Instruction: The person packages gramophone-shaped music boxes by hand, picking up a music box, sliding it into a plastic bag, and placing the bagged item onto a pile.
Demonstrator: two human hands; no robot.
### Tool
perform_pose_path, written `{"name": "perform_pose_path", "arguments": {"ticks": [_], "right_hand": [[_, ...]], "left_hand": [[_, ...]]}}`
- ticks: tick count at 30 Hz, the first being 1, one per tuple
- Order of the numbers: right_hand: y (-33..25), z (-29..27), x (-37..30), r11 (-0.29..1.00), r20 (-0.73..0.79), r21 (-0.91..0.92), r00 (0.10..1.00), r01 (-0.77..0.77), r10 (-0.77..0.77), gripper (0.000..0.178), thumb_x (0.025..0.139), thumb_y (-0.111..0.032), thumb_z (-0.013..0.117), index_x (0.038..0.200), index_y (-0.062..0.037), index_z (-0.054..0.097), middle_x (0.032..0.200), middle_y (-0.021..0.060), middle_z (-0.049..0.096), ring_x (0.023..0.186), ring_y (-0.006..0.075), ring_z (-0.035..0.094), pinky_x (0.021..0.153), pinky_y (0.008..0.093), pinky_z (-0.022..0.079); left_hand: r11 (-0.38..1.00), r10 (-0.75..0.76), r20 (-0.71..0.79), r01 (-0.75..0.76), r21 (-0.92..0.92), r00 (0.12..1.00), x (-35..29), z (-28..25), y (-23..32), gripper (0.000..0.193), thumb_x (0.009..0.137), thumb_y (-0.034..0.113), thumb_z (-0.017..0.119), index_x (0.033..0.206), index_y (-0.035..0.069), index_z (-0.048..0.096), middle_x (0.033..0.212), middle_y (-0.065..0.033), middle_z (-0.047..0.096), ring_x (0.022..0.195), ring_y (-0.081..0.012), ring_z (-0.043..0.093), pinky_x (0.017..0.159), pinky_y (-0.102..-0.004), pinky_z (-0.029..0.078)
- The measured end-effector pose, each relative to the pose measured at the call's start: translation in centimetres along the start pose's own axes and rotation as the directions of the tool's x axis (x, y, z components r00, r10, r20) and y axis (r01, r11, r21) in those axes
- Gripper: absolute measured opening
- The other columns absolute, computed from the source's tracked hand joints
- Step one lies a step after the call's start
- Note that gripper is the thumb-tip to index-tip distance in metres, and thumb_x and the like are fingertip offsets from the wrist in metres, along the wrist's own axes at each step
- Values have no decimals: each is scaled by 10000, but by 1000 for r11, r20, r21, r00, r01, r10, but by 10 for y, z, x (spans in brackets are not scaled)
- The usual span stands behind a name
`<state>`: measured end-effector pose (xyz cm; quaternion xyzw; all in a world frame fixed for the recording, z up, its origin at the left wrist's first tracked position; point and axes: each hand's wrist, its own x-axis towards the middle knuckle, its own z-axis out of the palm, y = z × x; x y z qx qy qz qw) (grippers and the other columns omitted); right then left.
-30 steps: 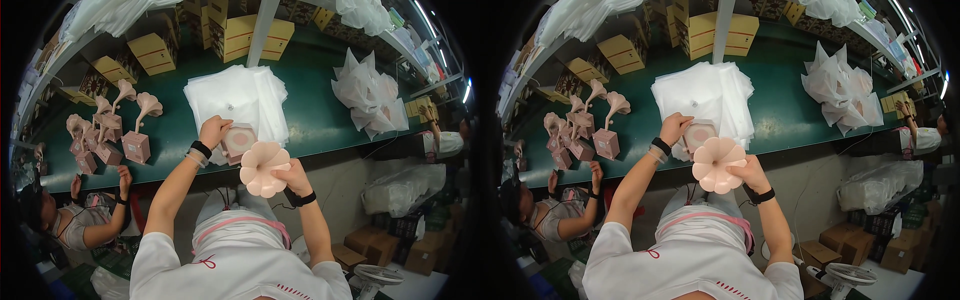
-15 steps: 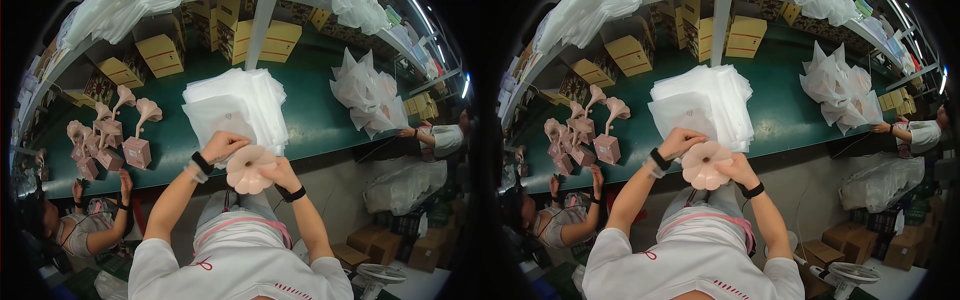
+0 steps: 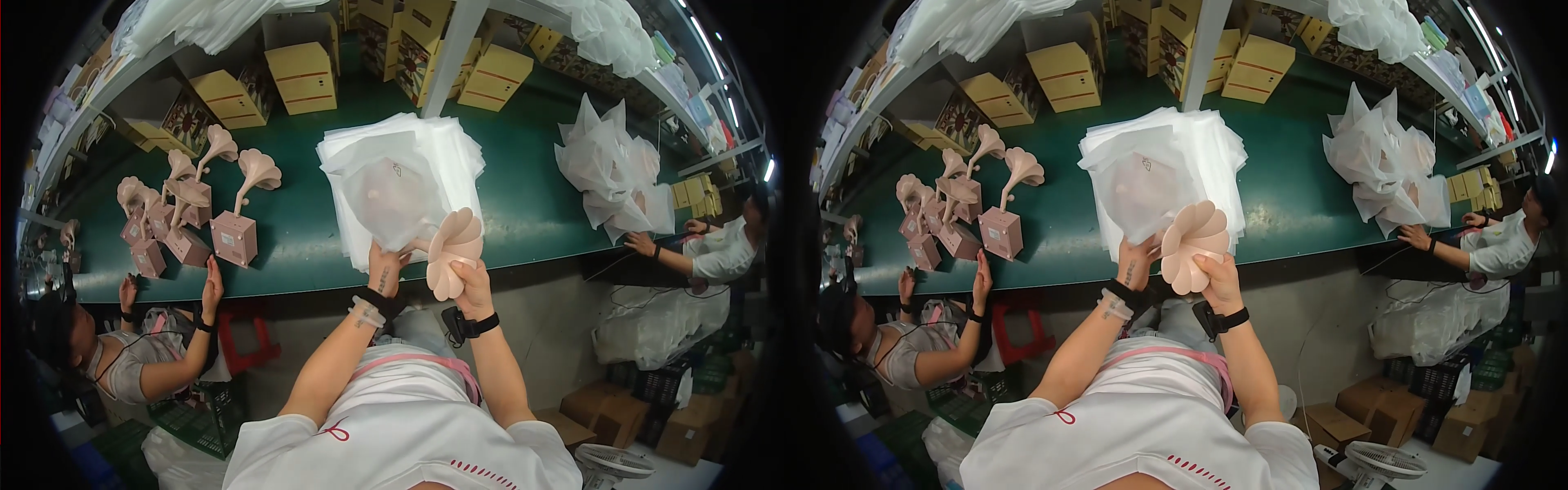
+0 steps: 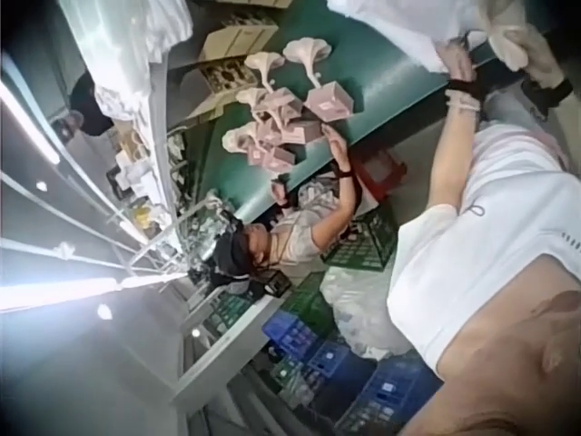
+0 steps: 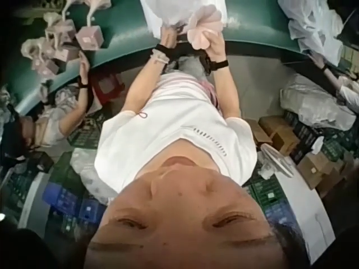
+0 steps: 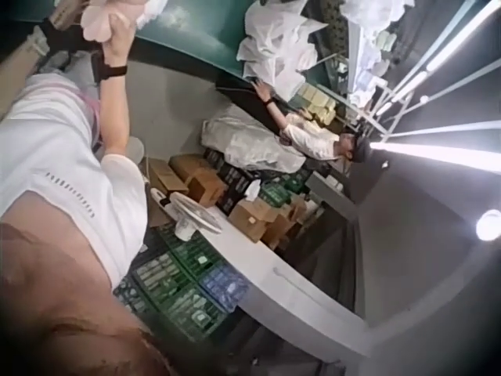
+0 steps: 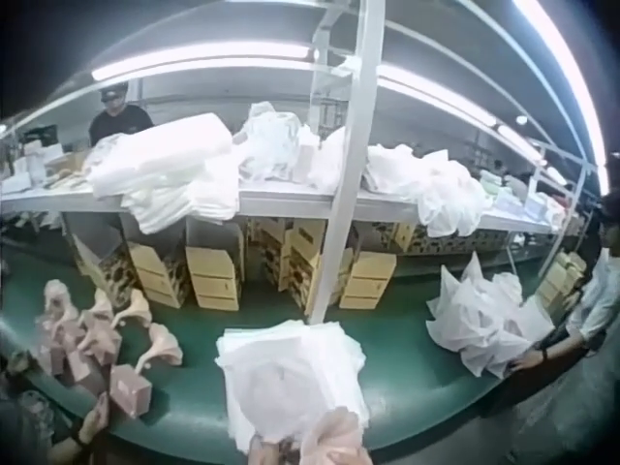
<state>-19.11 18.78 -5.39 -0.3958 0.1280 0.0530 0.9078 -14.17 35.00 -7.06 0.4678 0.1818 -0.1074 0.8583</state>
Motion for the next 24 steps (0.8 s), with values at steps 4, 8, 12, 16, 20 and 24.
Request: {"name": "perform_pose_path", "arguments": {"ticks": [4,8,12,16,20,24], "right_hand": [[-3,11,15,989,16,-143,999,34,-32,402,788,-51,628,1152,74,515,1104,141,598,989,226,601,883,340,477],[2,3,31,919,33,-393,999,22,-9,385,781,-66,652,1124,71,539,1072,132,616,960,206,609,844,322,486],[16,3,48,758,5,-652,1000,9,-8,385,777,-92,675,1103,72,550,1034,119,633,925,184,616,801,304,494],[5,15,54,541,-9,-838,988,77,-154,398,777,-117,687,1102,68,549,1010,108,641,899,160,617,775,291,497],[-11,15,58,480,19,-873,989,88,-146,394,766,-130,700,1084,56,561,989,110,647,873,145,617,761,278,497],[-16,8,57,621,16,-781,997,63,-80,338,750,-128,714,1017,42,596,924,114,661,818,135,624,731,265,498]], "left_hand": [[613,-114,-6,75,786,994,18,-18,17,303,791,137,620,1036,-36,577,844,-183,647,754,-237,642,623,-373,487],[585,-32,354,-270,765,935,-11,-32,14,217,788,116,610,673,-66,589,487,-91,548,490,-216,575,508,-344,453],[693,-220,215,-2,720,952,28,-75,-18,244,773,118,632,926,-67,591,692,-136,606,563,-228,581,552,-321,468],[763,143,-44,-82,641,989,19,-69,-29,544,745,150,679,1200,-48,455,1018,-224,545,786,-281,584,698,-341,486],[365,632,116,-426,828,766,38,-35,11,793,744,196,712,1374,35,259,1239,-245,356,986,-324,505,840,-380,446],[-63,476,412,-438,897,777,72,-12,52,638,758,198,695,1305,40,407,1161,-210,438,969,-293,516,819,-336,449]]}}
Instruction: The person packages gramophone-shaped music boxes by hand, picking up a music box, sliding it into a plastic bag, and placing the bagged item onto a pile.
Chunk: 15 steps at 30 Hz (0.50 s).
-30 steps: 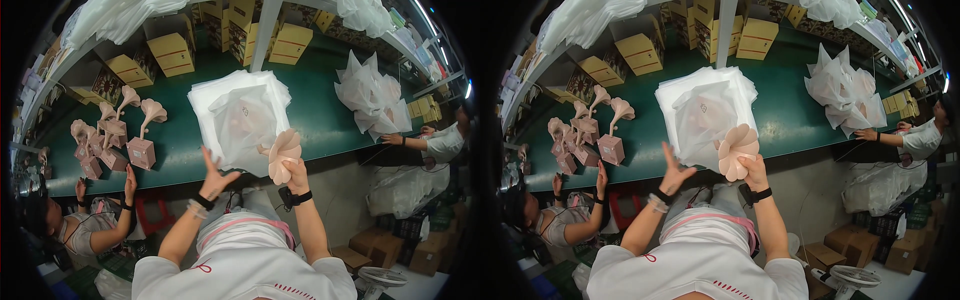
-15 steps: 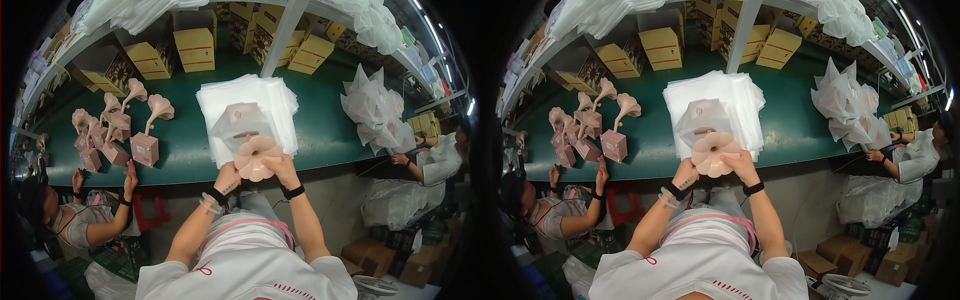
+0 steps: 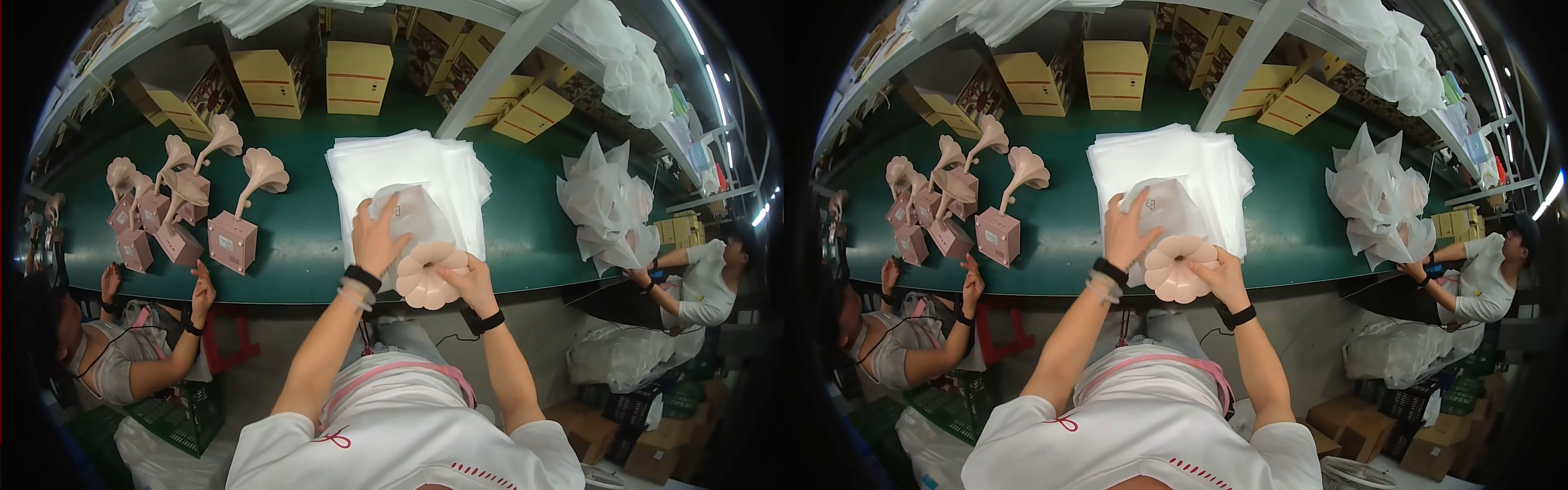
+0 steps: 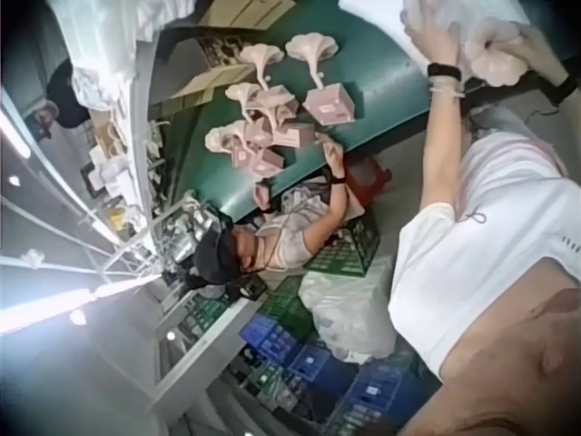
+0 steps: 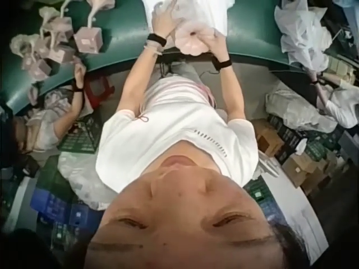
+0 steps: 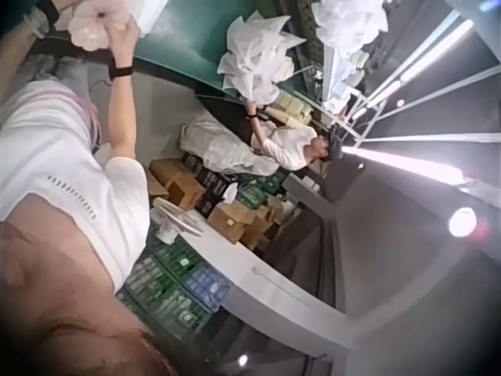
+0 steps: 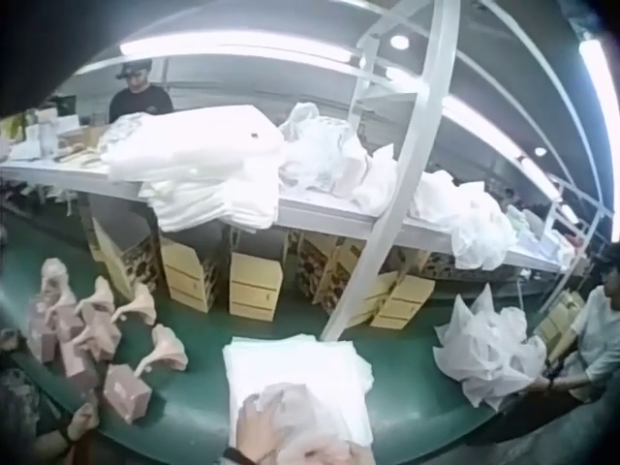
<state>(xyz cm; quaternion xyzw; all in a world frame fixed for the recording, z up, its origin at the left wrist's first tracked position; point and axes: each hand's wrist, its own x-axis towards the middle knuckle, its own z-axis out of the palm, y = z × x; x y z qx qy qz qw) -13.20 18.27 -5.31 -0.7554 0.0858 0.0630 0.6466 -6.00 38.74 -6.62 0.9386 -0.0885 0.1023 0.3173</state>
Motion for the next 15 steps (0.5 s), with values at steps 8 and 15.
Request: {"name": "perform_pose_path", "arguments": {"ticks": [8,15], "right_hand": [[-24,-8,0,910,222,-399,975,109,-19,243,755,-121,713,931,30,640,842,79,675,756,115,624,681,261,503],[-9,-22,-3,993,117,-110,993,31,-18,276,758,-121,710,977,29,637,863,76,677,782,117,630,706,263,509]], "left_hand": [[317,227,604,529,-787,764,65,-10,-1,375,840,110,577,1200,31,507,973,-94,586,934,-166,545,782,-242,437],[890,448,305,-385,-246,841,-20,-51,-8,420,795,114,602,1203,58,523,1218,-159,474,966,-262,555,825,-285,432]]}}
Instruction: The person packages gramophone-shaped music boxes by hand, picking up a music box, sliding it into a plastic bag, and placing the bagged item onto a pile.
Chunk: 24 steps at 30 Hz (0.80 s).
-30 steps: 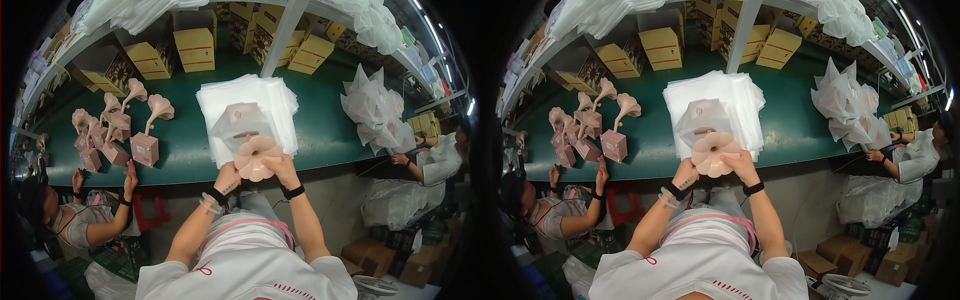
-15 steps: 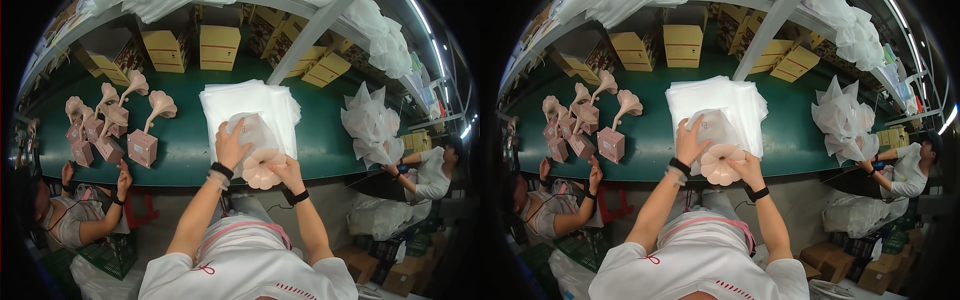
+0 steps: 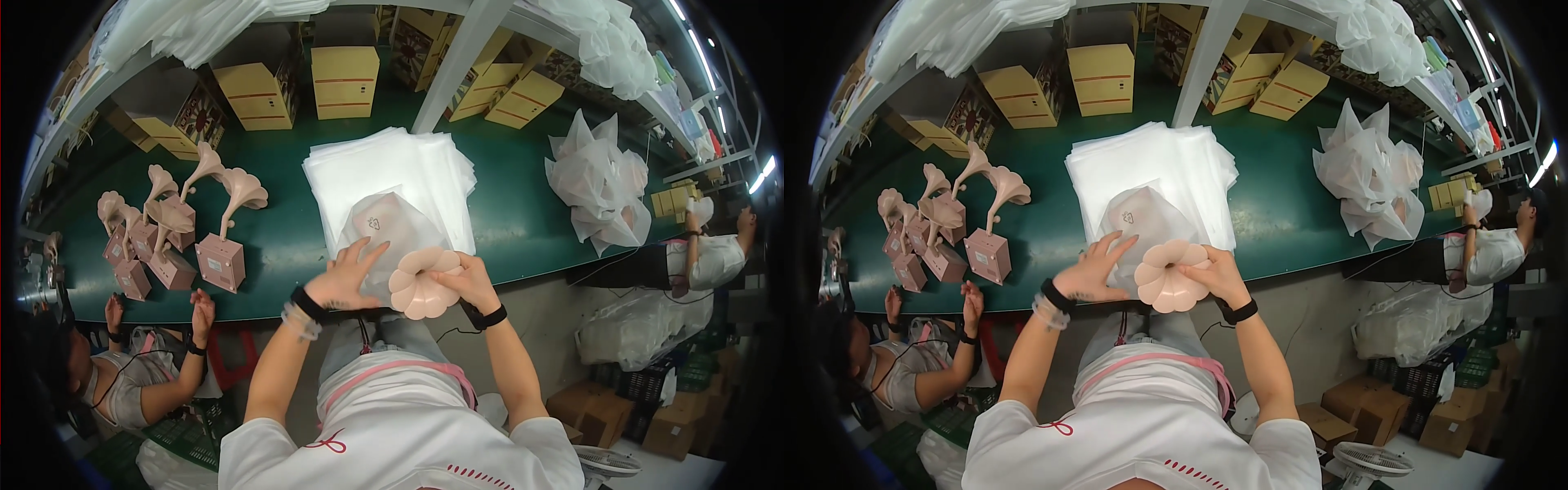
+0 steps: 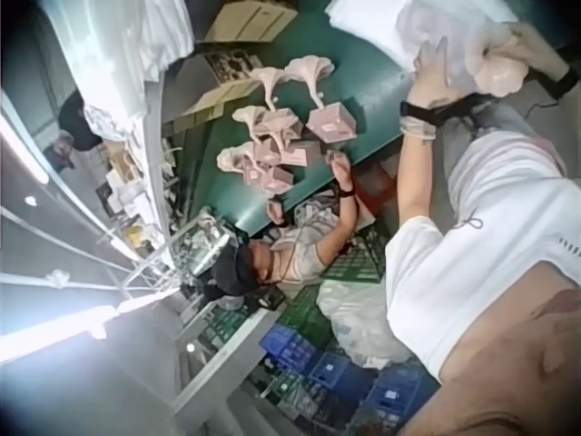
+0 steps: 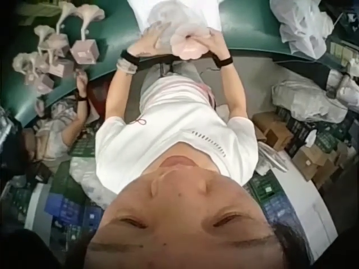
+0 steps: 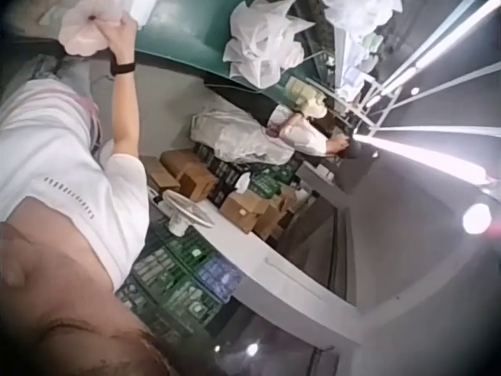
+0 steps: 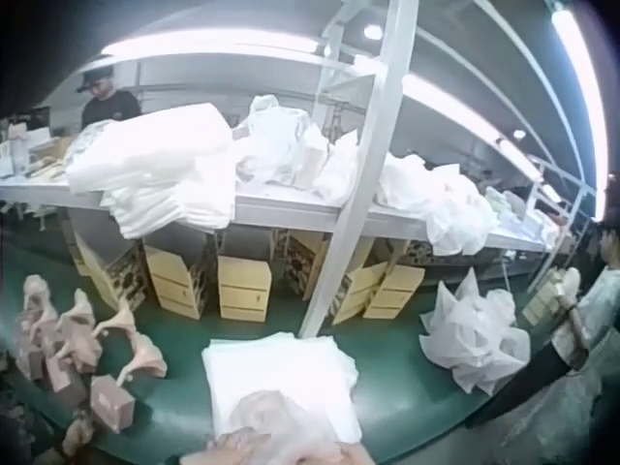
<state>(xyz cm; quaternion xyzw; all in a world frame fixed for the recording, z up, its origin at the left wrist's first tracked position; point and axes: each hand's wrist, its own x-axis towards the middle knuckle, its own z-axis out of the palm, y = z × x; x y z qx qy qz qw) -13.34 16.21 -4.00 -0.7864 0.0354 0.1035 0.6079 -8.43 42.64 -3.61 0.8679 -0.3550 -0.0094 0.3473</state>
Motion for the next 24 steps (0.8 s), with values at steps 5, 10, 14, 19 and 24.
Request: {"name": "perform_pose_path", "arguments": {"ticks": [5,10,14,19,24], "right_hand": [[-11,0,-1,985,30,155,996,-82,78,298,750,-130,730,962,51,626,893,79,670,800,121,621,710,263,504],[-24,-2,-6,988,44,-154,999,-2,9,360,732,-165,743,1001,34,611,898,102,666,804,137,626,710,273,500],[-16,-3,5,979,-135,-191,986,66,-93,427,714,-203,755,1046,12,596,864,135,665,785,187,644,705,300,503],[-32,3,24,831,-259,-540,914,131,-312,469,704,-239,762,1078,-16,587,857,181,656,789,296,652,706,351,509],[-47,-2,52,817,-87,-567,979,102,-183,485,701,-301,746,1082,-54,577,837,196,644,796,358,617,681,382,507]], "left_hand": [[952,-306,-137,303,-49,942,6,41,-6,364,808,139,601,1164,74,565,1138,-162,534,872,-264,581,741,-283,453],[347,-430,211,377,-859,878,54,38,-19,247,856,159,562,1082,76,613,971,-144,601,815,-255,583,692,-301,455],[326,-363,242,366,-872,900,70,11,12,254,936,212,500,1029,9,621,842,-11,599,782,-96,516,691,-248,436],[817,-472,-289,289,-500,833,68,25,-17,261,922,235,521,935,-3,627,786,-54,588,708,-104,509,639,-268,420],[822,-529,-264,409,-397,806,80,27,-17,286,890,276,537,816,18,634,635,-119,575,587,-269,533,583,-355,434]]}}
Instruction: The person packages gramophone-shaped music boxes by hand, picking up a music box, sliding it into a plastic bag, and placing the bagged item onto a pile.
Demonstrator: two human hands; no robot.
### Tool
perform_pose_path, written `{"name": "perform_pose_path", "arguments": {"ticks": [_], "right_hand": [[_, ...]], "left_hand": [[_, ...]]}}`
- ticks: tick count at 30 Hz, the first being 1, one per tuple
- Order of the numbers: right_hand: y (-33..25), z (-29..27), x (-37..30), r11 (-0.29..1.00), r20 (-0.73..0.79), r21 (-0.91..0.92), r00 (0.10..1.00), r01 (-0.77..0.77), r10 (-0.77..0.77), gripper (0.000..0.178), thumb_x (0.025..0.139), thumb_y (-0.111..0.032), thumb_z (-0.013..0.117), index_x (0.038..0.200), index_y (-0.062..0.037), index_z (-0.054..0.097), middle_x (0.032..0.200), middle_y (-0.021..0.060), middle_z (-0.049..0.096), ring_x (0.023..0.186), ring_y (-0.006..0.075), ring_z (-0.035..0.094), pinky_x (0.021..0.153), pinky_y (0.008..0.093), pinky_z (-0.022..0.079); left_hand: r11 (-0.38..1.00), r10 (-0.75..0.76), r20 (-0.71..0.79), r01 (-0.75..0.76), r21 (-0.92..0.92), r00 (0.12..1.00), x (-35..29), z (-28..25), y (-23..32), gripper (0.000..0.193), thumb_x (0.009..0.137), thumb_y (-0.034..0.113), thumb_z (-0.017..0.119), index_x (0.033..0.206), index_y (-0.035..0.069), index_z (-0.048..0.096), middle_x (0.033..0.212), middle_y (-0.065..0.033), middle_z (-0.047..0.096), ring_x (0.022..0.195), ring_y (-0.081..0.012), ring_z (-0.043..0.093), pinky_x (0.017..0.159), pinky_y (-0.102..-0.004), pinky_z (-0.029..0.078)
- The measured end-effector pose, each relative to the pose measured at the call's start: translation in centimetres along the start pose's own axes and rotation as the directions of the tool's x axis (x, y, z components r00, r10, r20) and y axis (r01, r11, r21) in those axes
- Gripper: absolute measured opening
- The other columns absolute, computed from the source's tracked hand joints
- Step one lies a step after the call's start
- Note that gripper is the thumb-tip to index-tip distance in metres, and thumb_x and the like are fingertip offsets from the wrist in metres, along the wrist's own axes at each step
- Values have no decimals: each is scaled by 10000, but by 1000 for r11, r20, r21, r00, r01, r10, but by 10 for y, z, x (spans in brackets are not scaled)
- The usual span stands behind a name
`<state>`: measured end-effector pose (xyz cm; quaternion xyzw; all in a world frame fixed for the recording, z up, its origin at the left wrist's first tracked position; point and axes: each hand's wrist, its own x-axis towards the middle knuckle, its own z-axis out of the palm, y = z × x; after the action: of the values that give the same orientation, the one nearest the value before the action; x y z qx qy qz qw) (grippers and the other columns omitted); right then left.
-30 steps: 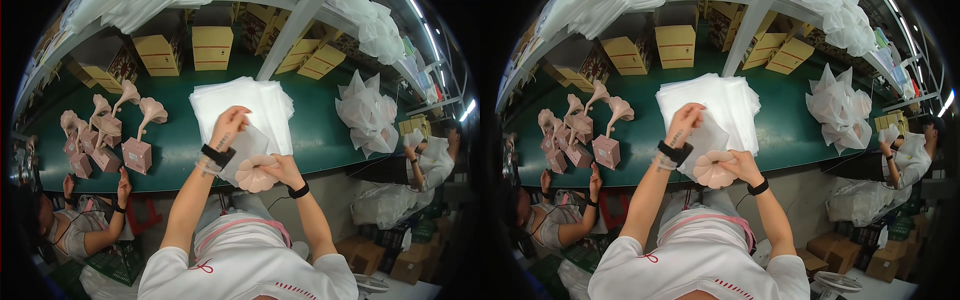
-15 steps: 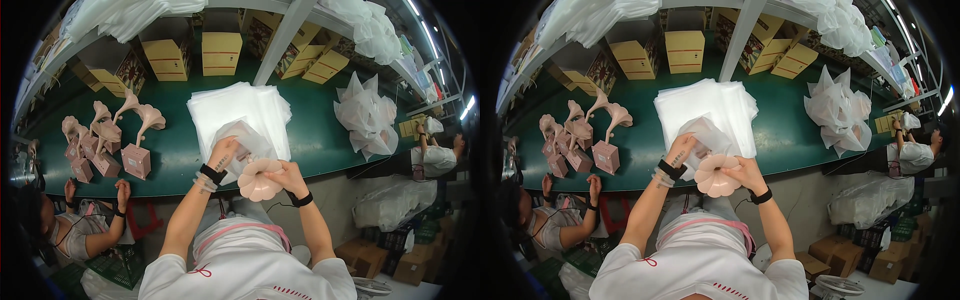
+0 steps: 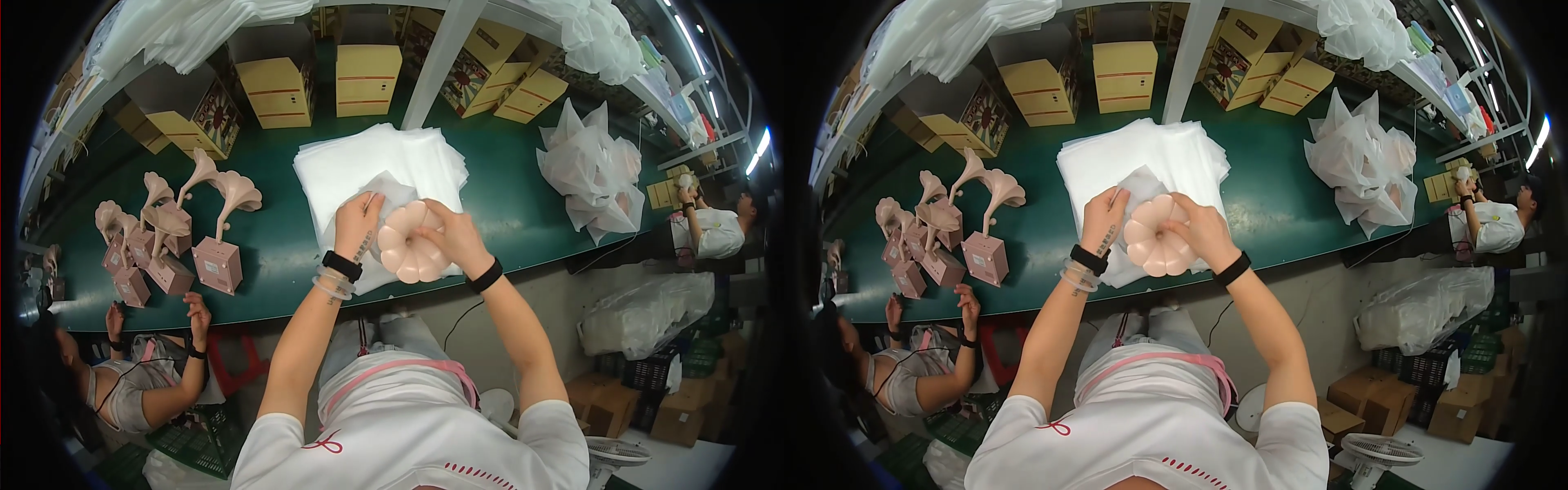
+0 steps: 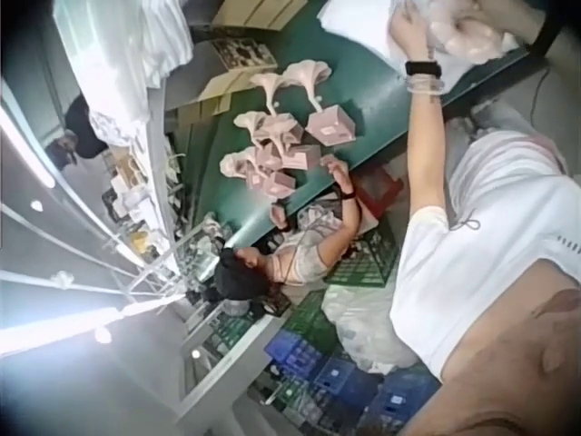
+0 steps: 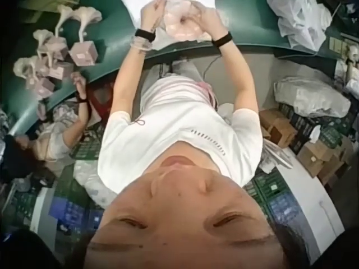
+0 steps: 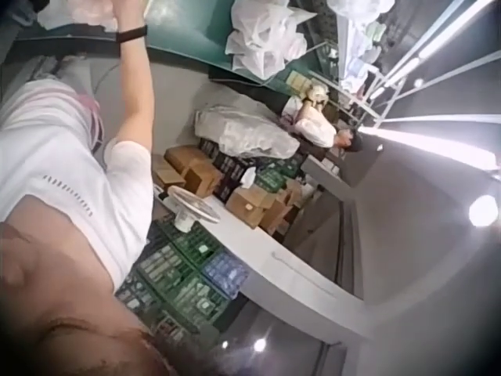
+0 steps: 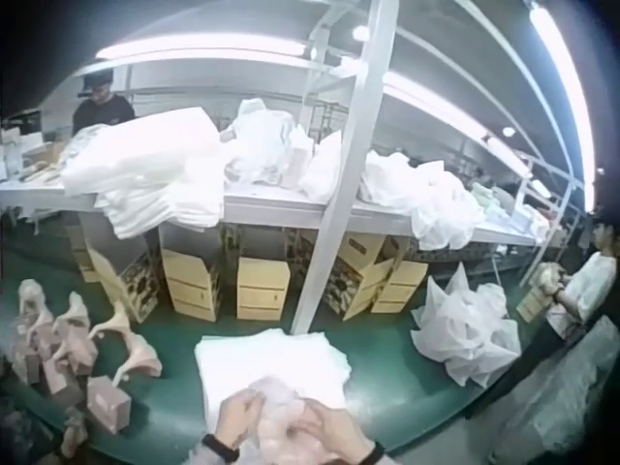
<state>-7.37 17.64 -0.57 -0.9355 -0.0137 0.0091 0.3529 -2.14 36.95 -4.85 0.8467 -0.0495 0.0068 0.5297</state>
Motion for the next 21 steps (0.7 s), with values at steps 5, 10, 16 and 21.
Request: {"name": "perform_pose_path", "arguments": {"ticks": [5,10,16,21], "right_hand": [[3,18,64,915,266,-361,960,182,-86,484,691,-361,733,1030,-31,628,820,177,655,797,342,633,692,393,508],[-20,28,141,800,664,-533,723,276,192,469,652,-404,733,891,-4,677,841,165,667,818,328,646,715,388,514],[-46,51,140,818,566,-498,823,287,56,409,646,-374,705,831,-9,685,864,176,667,820,331,647,719,386,521],[-34,44,154,817,414,-526,910,238,2,369,681,-297,633,839,35,668,865,205,658,798,344,647,692,396,525]], "left_hand": [[984,21,-24,-16,179,1000,20,6,-32,353,878,334,526,755,23,640,574,-166,564,575,-354,568,565,-421,448],[965,-75,-7,75,250,997,27,-9,-45,374,872,356,528,746,26,651,642,-185,596,631,-356,594,574,-413,456],[987,26,-91,-11,162,996,38,-16,-28,308,868,321,549,794,59,694,673,-178,618,632,-347,598,585,-397,468],[994,113,-102,-111,20,988,27,-19,-17,202,847,222,599,824,50,703,644,-163,608,578,-300,587,558,-338,456]]}}
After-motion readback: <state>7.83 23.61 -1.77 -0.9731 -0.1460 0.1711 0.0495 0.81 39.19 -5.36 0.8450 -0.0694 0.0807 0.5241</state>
